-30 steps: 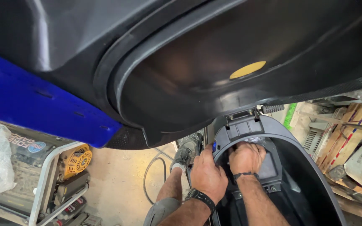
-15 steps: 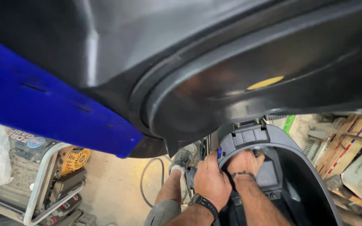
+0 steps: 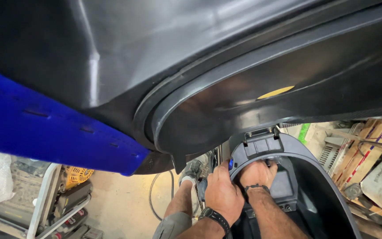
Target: Inspecting and manipulating components inside the motorcycle storage compartment under the seat
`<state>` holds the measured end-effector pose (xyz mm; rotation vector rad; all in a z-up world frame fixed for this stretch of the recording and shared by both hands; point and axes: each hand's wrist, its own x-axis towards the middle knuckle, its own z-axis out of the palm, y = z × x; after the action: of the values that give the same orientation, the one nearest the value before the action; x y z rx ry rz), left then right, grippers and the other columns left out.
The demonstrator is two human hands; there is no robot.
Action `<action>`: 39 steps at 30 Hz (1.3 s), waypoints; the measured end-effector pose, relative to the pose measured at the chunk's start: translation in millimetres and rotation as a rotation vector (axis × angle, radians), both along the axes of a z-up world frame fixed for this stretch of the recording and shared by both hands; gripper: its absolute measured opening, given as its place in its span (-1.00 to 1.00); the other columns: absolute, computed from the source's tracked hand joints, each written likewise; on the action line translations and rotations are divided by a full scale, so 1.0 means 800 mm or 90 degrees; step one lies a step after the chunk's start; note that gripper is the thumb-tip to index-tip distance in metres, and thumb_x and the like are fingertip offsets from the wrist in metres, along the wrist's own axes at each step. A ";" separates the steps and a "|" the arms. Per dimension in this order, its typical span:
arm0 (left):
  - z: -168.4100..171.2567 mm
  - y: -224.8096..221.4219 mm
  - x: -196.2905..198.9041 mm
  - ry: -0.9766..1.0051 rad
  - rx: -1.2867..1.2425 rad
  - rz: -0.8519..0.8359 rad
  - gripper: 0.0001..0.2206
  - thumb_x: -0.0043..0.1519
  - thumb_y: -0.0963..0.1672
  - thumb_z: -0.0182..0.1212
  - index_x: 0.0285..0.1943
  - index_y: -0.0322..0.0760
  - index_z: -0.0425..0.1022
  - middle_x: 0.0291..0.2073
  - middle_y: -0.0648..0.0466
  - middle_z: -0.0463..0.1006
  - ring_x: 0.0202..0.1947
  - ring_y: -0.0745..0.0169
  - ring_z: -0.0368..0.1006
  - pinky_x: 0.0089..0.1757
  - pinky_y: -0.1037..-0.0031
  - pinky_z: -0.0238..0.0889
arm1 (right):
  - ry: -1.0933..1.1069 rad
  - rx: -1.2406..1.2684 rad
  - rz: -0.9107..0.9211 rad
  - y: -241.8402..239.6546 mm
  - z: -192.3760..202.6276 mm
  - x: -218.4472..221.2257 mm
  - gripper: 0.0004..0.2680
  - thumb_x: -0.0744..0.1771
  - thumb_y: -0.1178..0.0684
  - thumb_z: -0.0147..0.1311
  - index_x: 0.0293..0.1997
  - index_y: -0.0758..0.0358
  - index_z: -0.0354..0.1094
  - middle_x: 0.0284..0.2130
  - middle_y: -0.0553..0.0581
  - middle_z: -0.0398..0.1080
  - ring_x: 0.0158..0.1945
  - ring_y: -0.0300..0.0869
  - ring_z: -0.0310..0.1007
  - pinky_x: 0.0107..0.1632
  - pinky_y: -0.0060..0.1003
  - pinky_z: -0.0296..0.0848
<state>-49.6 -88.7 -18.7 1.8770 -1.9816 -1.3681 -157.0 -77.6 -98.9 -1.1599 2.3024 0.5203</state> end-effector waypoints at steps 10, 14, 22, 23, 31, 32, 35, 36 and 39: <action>0.040 -0.041 0.001 -0.047 0.140 -0.049 -0.48 -0.03 -0.13 0.03 0.19 -0.13 0.17 -0.09 -0.06 0.23 -0.16 -0.29 0.33 -0.23 -0.07 0.27 | -0.007 0.059 -0.039 0.002 -0.019 -0.005 -0.83 0.21 -0.18 -0.15 -0.55 -0.31 0.41 -0.44 -0.20 0.48 -0.09 -0.29 0.43 0.17 -0.25 0.01; 0.000 -0.043 -0.017 -0.057 0.011 -0.076 -0.58 -0.05 -0.11 0.10 0.02 -0.29 0.27 -0.12 -0.11 0.34 -0.24 -0.25 0.40 -0.31 -0.03 0.33 | 0.007 0.016 -0.077 0.025 -0.066 -0.011 -0.86 0.11 -0.03 -0.11 -0.76 -0.12 0.35 -0.60 -0.07 0.46 -0.31 -0.17 0.46 0.06 -0.28 0.01; -0.002 -0.045 -0.015 -0.062 0.085 -0.149 -0.66 0.04 -0.18 0.05 -0.01 -0.33 0.16 -0.08 -0.14 0.27 -0.33 -0.38 0.41 -0.36 -0.13 0.29 | -0.042 -0.238 -0.040 0.042 -0.014 -0.025 -0.88 0.19 -0.02 0.01 -0.63 0.03 0.33 -0.55 0.03 0.39 -0.26 -0.01 0.32 -0.09 -0.12 0.16; -0.002 -0.046 -0.015 -0.075 0.095 -0.159 -0.63 0.06 -0.17 0.08 0.04 -0.33 0.14 -0.04 -0.13 0.27 -0.30 -0.35 0.43 -0.34 -0.10 0.32 | -0.073 -0.446 -0.014 0.052 0.007 -0.028 -0.87 0.22 0.02 0.10 -0.51 0.22 0.33 -0.54 0.18 0.36 -0.35 0.11 0.26 -0.20 -0.04 0.23; 0.000 -0.047 -0.009 -0.056 0.092 -0.160 -0.72 0.03 -0.19 0.06 -0.10 -0.29 0.17 -0.18 -0.14 0.34 -0.37 -0.40 0.42 -0.34 -0.12 0.31 | 0.221 -0.099 -0.105 0.077 0.126 -0.131 -0.57 0.26 -0.49 -0.09 -0.35 0.13 0.30 -0.41 0.18 0.43 -0.31 0.09 0.45 -0.37 -0.08 0.36; -0.007 -0.044 -0.008 -0.061 0.073 -0.151 -0.74 -0.01 -0.19 0.05 -0.14 -0.26 0.19 -0.22 -0.13 0.39 -0.35 -0.42 0.41 -0.31 -0.14 0.28 | 0.146 -0.055 -0.223 0.066 0.130 -0.126 -0.64 0.33 -0.39 -0.15 -0.27 0.10 0.32 -0.33 0.24 0.49 -0.21 0.21 0.47 -0.32 0.06 0.38; -0.010 -0.040 -0.001 -0.012 0.078 -0.128 -0.79 -0.01 -0.20 0.05 -0.20 -0.25 0.22 -0.26 -0.12 0.40 -0.35 -0.38 0.39 -0.32 -0.07 0.26 | 0.136 -0.181 -0.151 0.091 0.111 -0.139 -0.69 0.32 -0.32 -0.05 -0.37 0.12 0.28 -0.43 0.21 0.45 -0.29 0.19 0.42 -0.38 0.04 0.31; -0.010 -0.039 0.000 -0.011 0.074 -0.130 -0.79 -0.01 -0.20 0.05 -0.20 -0.25 0.22 -0.26 -0.12 0.40 -0.35 -0.38 0.39 -0.32 -0.07 0.26 | 0.137 -0.185 -0.153 0.091 0.111 -0.139 -0.69 0.32 -0.32 -0.05 -0.37 0.12 0.28 -0.43 0.21 0.45 -0.29 0.19 0.42 -0.38 0.04 0.31; -0.014 -0.036 0.003 -0.009 0.088 -0.088 -0.79 -0.07 -0.20 0.03 -0.25 -0.24 0.25 -0.42 -0.06 0.45 -0.42 -0.25 0.40 -0.36 0.02 0.26 | 0.154 -0.200 -0.132 0.094 0.104 -0.140 -0.66 0.31 -0.33 -0.05 -0.45 0.13 0.16 -0.52 0.19 0.36 -0.32 0.19 0.35 -0.38 0.03 0.20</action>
<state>-46.8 -117.6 -29.7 1.8385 -2.1103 -1.5698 -268.9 -2.0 -16.0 -1.0231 2.7518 0.2368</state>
